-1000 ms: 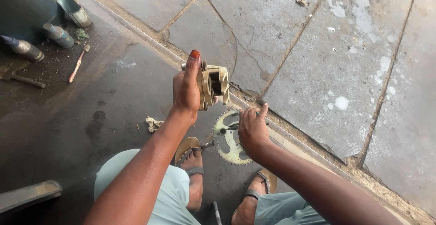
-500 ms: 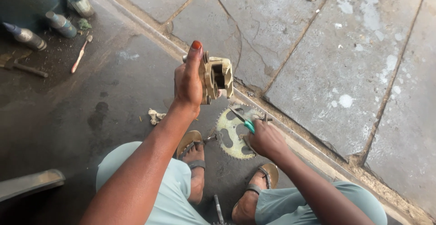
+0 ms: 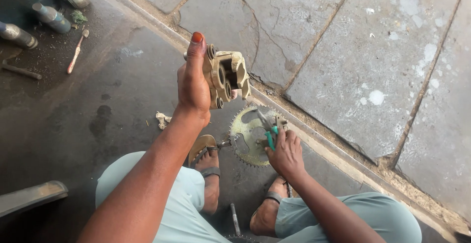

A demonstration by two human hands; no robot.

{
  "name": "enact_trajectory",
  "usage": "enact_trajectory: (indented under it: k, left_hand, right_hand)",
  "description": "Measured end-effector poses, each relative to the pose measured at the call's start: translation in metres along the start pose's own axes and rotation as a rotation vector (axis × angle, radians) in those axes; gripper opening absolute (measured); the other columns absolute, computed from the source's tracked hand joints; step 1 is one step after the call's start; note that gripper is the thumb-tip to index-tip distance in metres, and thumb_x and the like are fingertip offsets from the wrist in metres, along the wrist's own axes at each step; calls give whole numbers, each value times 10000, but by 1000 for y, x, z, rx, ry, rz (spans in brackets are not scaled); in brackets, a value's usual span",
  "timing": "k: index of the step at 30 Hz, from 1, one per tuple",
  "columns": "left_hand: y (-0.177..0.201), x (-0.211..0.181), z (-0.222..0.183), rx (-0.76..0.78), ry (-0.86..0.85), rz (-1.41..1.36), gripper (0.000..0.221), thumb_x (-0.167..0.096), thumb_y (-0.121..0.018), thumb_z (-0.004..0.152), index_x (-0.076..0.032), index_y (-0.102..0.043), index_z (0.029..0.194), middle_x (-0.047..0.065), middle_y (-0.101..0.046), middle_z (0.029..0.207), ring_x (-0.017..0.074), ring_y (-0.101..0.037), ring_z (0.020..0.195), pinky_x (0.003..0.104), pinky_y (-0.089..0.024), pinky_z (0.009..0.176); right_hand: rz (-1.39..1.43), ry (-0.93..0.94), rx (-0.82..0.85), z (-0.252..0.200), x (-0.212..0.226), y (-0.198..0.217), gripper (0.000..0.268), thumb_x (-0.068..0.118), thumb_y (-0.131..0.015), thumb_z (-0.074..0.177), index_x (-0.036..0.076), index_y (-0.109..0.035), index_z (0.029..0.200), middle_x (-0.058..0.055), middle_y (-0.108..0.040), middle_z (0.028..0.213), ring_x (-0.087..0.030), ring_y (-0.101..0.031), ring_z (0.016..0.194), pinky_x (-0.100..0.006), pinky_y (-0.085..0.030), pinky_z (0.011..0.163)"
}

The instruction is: The person sits on the ground and cleans a motorcycle brake caliper. They wipe the caliper with a cloth, use pliers to pick at and remove material from the caliper's piston cavities, and finish by working on it with a screwdriver.

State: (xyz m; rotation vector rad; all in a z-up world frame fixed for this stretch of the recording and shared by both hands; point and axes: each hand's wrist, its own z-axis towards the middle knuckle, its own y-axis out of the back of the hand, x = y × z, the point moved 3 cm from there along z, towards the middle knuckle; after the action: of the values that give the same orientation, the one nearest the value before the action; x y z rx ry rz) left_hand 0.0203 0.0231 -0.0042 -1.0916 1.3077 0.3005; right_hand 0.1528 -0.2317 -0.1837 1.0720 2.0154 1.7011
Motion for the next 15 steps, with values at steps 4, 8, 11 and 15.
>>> enact_trajectory:
  k: [4,8,11,15]
  left_hand:
    - [-1,-5,-1,-14,5,29,815,-738,-478,918,-2,-548,1263,162,-723,1030,198,-786,842,348,-688,652]
    - [2,-1,1,-11,19,21,863,-747,-466,936,35,-571,1287,185,-725,1069,205,-795,888,349,-698,704]
    - [-1,-5,0,-37,17,27,854,-741,-474,937,29,-562,1297,175,-721,1059,206,-790,915,347,-697,722]
    - [-4,-11,-8,-10,2,-11,819,-754,-466,936,2,-553,1239,183,-710,1035,240,-772,899,359,-688,692]
  right_hand:
    - [-182,27,93,-10,18,6,756,394,-755,848,9,-440,1416,-231,-497,1329,-376,-509,1224,-509,-452,1001]
    - [-233,78,104,-10,23,5,822,382,-753,859,-29,-389,1471,-250,-502,1312,-385,-512,1203,-517,-452,983]
    - [-212,74,72,-14,37,11,857,384,-769,833,-20,-394,1489,-249,-473,1397,-397,-497,1207,-528,-442,978]
    - [-44,507,188,-57,74,-37,352,126,-656,848,11,-643,1181,-198,-610,1203,-362,-601,1108,-458,-500,945]
